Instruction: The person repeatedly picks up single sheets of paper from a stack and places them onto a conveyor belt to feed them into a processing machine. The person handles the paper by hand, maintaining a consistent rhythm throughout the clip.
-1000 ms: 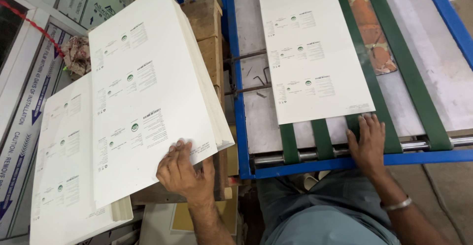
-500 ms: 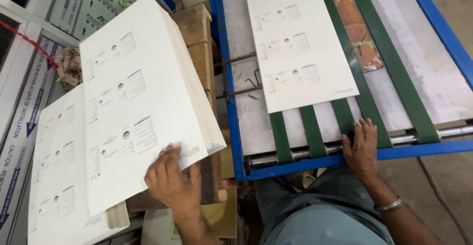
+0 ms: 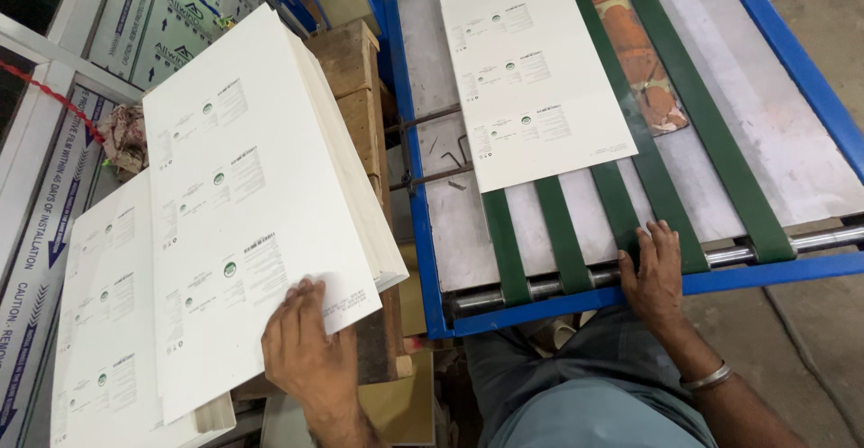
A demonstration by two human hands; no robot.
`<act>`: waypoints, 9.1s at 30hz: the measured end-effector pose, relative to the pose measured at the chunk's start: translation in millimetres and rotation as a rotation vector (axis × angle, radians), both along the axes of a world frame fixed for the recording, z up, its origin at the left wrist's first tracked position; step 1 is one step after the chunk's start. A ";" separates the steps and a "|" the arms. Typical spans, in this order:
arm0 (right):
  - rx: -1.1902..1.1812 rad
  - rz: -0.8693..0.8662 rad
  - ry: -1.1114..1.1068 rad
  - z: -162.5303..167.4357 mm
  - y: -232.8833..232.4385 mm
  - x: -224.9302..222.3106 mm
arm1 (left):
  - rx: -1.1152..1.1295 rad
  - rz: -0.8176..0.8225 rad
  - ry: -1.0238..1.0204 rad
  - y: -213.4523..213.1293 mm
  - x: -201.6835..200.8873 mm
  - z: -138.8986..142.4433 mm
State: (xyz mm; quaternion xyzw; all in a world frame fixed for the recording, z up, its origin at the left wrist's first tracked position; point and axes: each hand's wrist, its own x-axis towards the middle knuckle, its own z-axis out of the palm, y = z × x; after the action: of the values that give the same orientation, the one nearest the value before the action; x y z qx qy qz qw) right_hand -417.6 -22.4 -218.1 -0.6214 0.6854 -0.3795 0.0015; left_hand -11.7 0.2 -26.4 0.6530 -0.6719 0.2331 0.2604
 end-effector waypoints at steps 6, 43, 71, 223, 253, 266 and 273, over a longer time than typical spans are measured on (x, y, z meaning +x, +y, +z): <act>0.006 -0.007 -0.003 3.1 0.3 -0.1 | 0.127 -0.020 -0.027 4.5 11.3 10.3; 0.254 0.331 -1.736 75.6 -30.2 66.1 | 0.309 -0.475 -0.059 44.2 -85.4 45.9; -0.018 -0.095 -1.463 0.4 1.4 -24.5 | -0.099 -0.093 0.063 -24.9 37.4 53.4; 0.616 0.644 -0.281 25.9 105.8 7.6 | 0.139 -0.125 0.158 -61.7 20.3 17.8; 0.285 0.420 -1.948 64.1 -25.0 98.9 | 0.307 -0.685 -0.065 34.8 -139.8 -20.5; -0.028 -0.245 -1.530 19.8 -38.0 -24.1 | 0.175 -0.087 -0.039 -5.0 -5.6 24.9; 0.016 -0.212 -1.365 5.9 2.5 -15.4 | 0.129 -0.058 0.025 -4.2 -1.2 16.2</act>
State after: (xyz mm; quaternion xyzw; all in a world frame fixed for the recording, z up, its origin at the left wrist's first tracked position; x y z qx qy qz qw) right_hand -432.9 -20.0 -212.2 -0.1728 0.5910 -0.6787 0.4003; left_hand -12.9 -3.9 -10.2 0.6516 -0.7009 0.1732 0.2328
